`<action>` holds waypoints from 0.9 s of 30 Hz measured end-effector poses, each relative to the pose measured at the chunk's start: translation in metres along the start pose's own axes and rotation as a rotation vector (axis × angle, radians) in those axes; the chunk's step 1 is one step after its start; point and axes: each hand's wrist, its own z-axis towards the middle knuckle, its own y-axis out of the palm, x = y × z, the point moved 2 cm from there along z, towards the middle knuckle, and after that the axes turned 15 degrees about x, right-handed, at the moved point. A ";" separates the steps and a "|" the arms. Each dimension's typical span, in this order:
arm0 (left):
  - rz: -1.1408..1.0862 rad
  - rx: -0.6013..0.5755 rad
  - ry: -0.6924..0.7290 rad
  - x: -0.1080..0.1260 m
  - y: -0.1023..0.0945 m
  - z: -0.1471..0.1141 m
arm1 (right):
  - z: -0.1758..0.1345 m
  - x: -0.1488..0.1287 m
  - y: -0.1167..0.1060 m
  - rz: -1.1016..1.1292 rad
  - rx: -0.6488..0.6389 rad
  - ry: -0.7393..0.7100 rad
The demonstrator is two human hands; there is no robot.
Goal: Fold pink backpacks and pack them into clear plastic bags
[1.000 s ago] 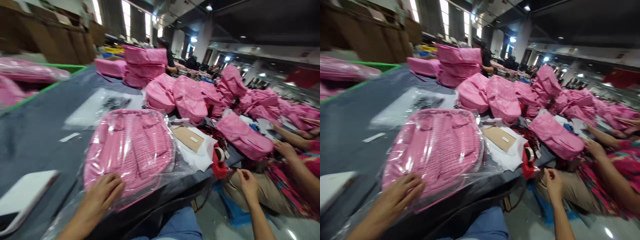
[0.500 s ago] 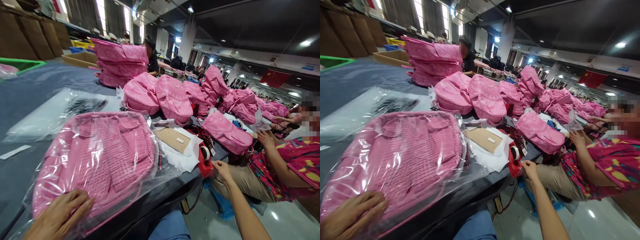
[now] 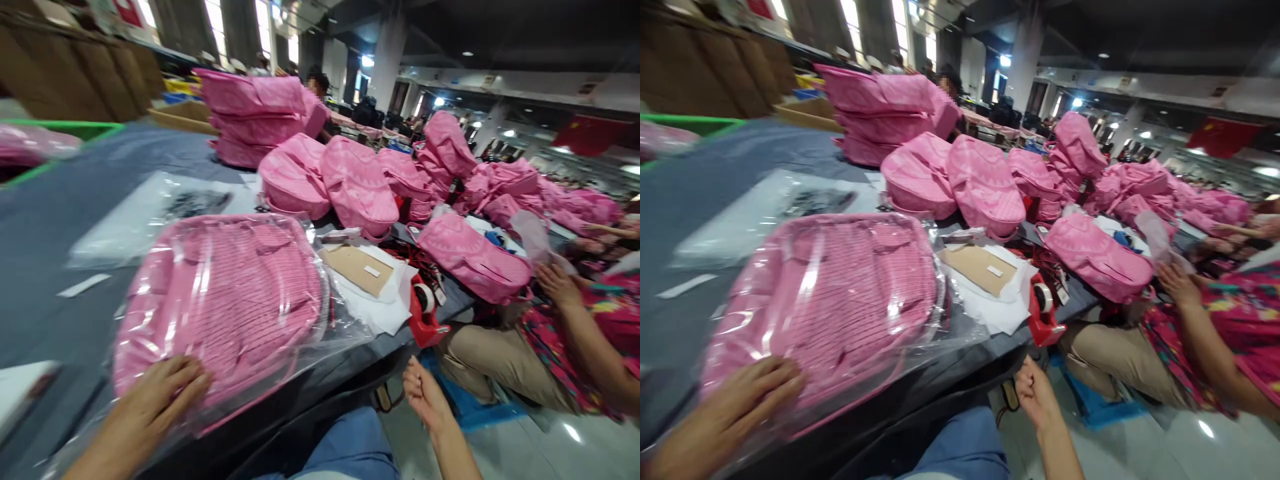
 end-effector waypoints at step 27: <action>-0.080 -0.186 -0.106 0.072 -0.019 0.022 | -0.039 -0.134 0.271 -1.298 -0.907 -1.092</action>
